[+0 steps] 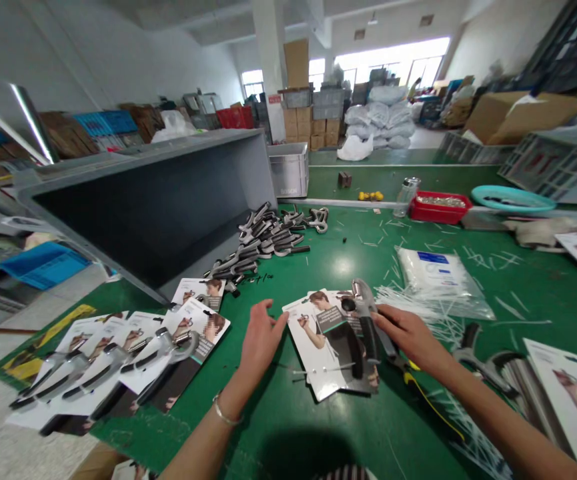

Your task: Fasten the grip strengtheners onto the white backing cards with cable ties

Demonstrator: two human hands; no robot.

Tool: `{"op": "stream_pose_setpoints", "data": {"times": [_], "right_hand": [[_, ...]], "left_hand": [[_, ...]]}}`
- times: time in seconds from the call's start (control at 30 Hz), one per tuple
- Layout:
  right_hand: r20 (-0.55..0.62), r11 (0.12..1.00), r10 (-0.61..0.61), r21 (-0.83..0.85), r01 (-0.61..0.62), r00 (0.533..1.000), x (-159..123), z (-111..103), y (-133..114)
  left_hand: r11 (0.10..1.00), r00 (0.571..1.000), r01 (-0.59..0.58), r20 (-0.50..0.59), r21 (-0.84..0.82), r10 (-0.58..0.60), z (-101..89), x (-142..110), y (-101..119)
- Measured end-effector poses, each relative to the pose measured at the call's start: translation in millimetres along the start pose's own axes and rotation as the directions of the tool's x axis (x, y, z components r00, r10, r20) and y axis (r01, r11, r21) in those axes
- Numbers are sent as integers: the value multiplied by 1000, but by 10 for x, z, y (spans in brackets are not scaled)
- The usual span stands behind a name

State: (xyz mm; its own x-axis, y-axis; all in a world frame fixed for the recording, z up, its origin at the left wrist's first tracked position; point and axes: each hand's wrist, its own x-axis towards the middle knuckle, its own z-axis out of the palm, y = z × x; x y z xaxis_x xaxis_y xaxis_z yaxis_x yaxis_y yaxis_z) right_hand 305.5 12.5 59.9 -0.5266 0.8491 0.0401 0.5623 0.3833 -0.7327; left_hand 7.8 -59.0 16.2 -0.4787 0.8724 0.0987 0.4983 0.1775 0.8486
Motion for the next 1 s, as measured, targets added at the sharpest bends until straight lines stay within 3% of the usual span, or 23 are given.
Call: {"op": "stream_pose_setpoints", "data": {"times": [0.07,0.13,0.23,0.33,0.43,0.6,0.7,0.8,0.9,1.0], "right_hand": [[19,996,-5,-90,7,1000,69,21,-6],[44,987,-20,-158,26,999,207,106,-95],[101,962,0,-271,27,995,458,261,-257],[130,936,17,-350,30,991,601,363,-314],[139,914,60,-406,2,988,510,434,-261],[139,842,212,-529,-108,967,35,527,-188],[-9,831,125,-545,-109,992,-192,511,-212],[-45,900,-83,-432,55,996,-286,484,-226],[36,947,-182,-262,185,983,-263,522,-187],[25,964,-188,-187,189,982,-173,616,-101]], "left_hand": [[977,983,151,127,-150,-132,101,133,-241],[941,959,196,253,-274,-126,267,259,-347],[930,955,149,292,-337,-47,501,443,-287],[928,944,124,329,-350,-2,599,564,-187],[930,945,115,326,-348,6,565,564,-212],[954,957,89,290,-286,-2,430,384,-304],[982,967,-86,224,-170,124,386,292,-203],[941,935,-337,121,3,334,394,230,-7],[879,857,-475,250,45,451,463,157,189],[875,804,-483,386,-17,452,550,56,311]]}}
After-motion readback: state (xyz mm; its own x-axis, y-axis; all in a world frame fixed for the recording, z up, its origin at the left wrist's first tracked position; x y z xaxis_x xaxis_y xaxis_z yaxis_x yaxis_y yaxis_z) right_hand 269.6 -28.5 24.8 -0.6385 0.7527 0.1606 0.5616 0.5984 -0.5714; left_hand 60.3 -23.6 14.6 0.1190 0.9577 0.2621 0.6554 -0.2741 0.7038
